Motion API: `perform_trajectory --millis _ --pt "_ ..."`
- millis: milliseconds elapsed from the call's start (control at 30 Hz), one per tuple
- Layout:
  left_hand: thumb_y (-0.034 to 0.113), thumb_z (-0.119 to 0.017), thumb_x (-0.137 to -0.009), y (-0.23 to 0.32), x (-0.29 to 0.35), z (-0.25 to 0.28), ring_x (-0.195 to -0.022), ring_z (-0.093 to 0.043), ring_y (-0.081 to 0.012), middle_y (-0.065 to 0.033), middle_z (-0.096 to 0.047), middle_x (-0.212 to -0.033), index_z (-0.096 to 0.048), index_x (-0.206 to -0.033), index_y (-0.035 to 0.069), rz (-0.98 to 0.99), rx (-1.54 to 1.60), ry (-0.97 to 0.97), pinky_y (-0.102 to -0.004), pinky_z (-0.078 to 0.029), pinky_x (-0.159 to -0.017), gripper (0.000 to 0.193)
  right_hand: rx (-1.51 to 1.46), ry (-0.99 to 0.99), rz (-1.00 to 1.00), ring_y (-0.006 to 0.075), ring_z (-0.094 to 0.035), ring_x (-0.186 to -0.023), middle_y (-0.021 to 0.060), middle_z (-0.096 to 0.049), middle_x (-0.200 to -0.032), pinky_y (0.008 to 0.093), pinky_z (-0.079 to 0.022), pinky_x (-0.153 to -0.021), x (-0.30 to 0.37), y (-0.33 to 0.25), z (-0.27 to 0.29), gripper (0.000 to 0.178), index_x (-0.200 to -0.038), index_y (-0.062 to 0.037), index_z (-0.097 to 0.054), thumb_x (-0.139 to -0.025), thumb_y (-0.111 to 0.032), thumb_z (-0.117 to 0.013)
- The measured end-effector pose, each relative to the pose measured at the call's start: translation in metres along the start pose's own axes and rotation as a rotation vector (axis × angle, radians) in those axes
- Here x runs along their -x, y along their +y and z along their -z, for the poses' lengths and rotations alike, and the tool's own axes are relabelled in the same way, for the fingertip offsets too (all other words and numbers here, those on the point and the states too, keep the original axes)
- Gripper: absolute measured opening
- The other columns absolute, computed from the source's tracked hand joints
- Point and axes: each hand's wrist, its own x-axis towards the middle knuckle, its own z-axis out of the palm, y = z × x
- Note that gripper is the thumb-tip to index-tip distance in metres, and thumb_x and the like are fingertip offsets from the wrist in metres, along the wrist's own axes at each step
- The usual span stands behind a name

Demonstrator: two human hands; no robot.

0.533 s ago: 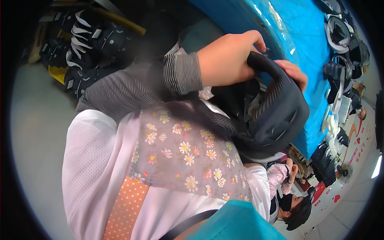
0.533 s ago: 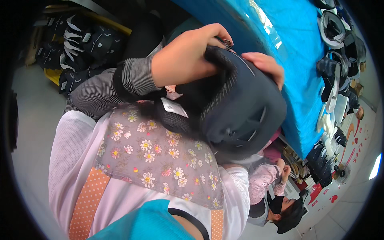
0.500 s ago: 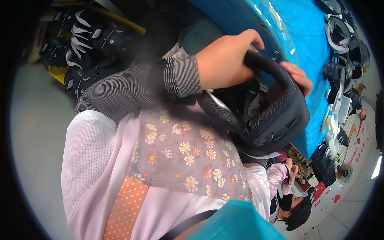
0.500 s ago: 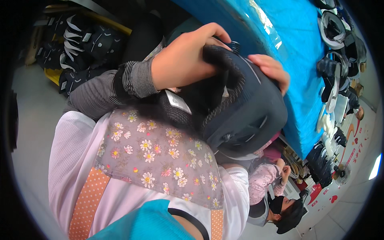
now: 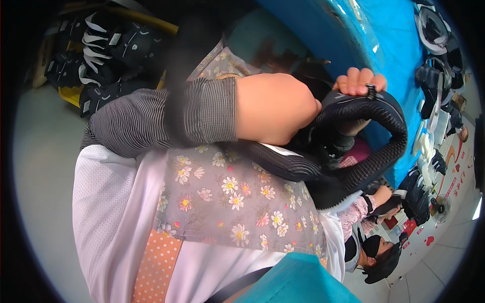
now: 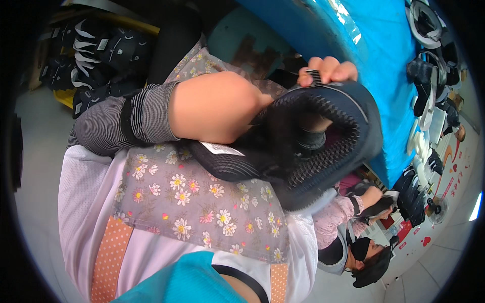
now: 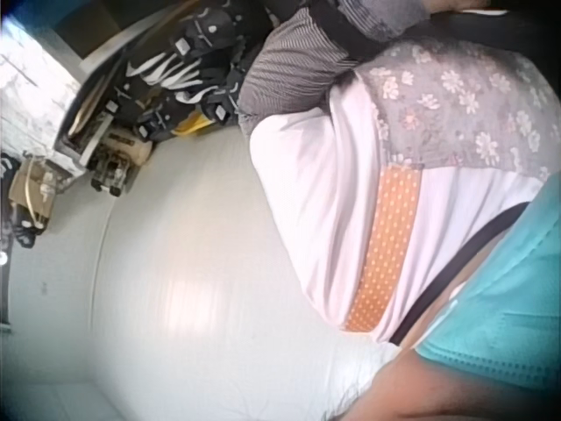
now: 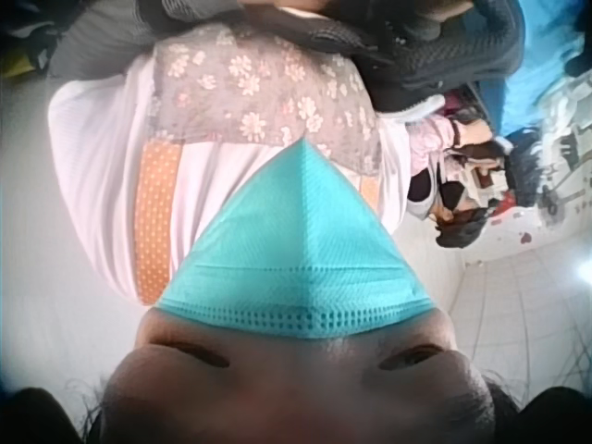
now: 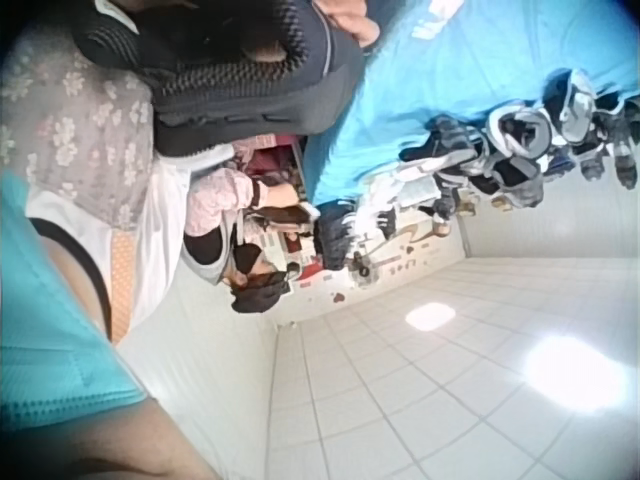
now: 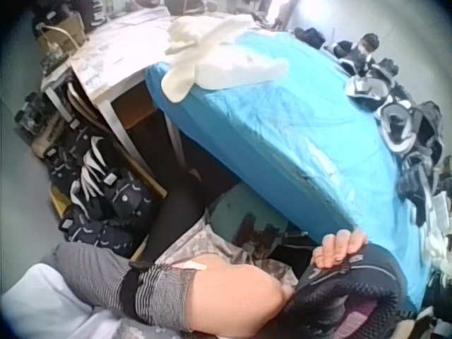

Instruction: Inserting and positioning white foam padding inserts into the inner lining and heel area of a black shoe upper.

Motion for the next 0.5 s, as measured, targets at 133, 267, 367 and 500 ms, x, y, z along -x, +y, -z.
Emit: perform_trajectory --millis 133,267,367,500 --pt "0.023 -0.067 -0.083 0.002 -0.006 0.006 -0.071 -0.063 -0.0385 -0.0189 -0.064 -0.071 -0.065 -0.102 0.004 0.144 0.206 0.157 -0.0428 -0.051 -0.063 0.027 0.141 0.135 0.080 0.0164 -0.050 -0.072 0.0067 -0.052 -0.083 0.0290 -0.049 -0.065 0.010 -0.007 -0.017 0.019 -0.092 -0.0066 -0.048 -0.091 -0.017 -0.064" --pt "0.025 -0.068 -0.083 -0.002 -0.007 0.004 -0.069 -0.062 -0.0388 -0.0179 -0.063 -0.070 -0.064 -0.096 0.004 0.113 0.158 0.251 -0.0438 -0.051 -0.063 0.026 0.205 0.124 0.040 0.0164 -0.049 -0.065 0.0073 -0.050 -0.083 0.0299 -0.047 -0.060 0.017 0.003 -0.010 0.016 -0.094 -0.0055 -0.048 -0.093 -0.015 -0.061" --pt "0.022 -0.068 -0.080 0.002 -0.004 0.000 -0.069 -0.062 -0.0382 -0.0170 -0.062 -0.070 -0.063 -0.091 0.003 0.062 0.027 0.148 -0.0437 -0.050 -0.063 0.023 0.037 0.123 -0.040 0.0174 -0.050 -0.066 0.0078 -0.052 -0.082 0.0301 -0.048 -0.060 0.022 0.005 0.002 0.018 -0.095 -0.0046 -0.049 -0.091 -0.016 -0.063" --pt "0.021 -0.067 -0.080 -0.004 -0.004 -0.002 -0.070 -0.062 -0.0374 -0.0165 -0.063 -0.071 -0.063 -0.092 0.004 0.011 -0.032 0.153 -0.0432 -0.051 -0.064 0.021 0.191 -0.009 -0.044 0.0197 -0.052 -0.067 0.0083 -0.052 -0.080 0.0302 -0.049 -0.062 0.017 -0.006 0.004 0.021 -0.095 -0.0042 -0.050 -0.089 -0.017 -0.065"
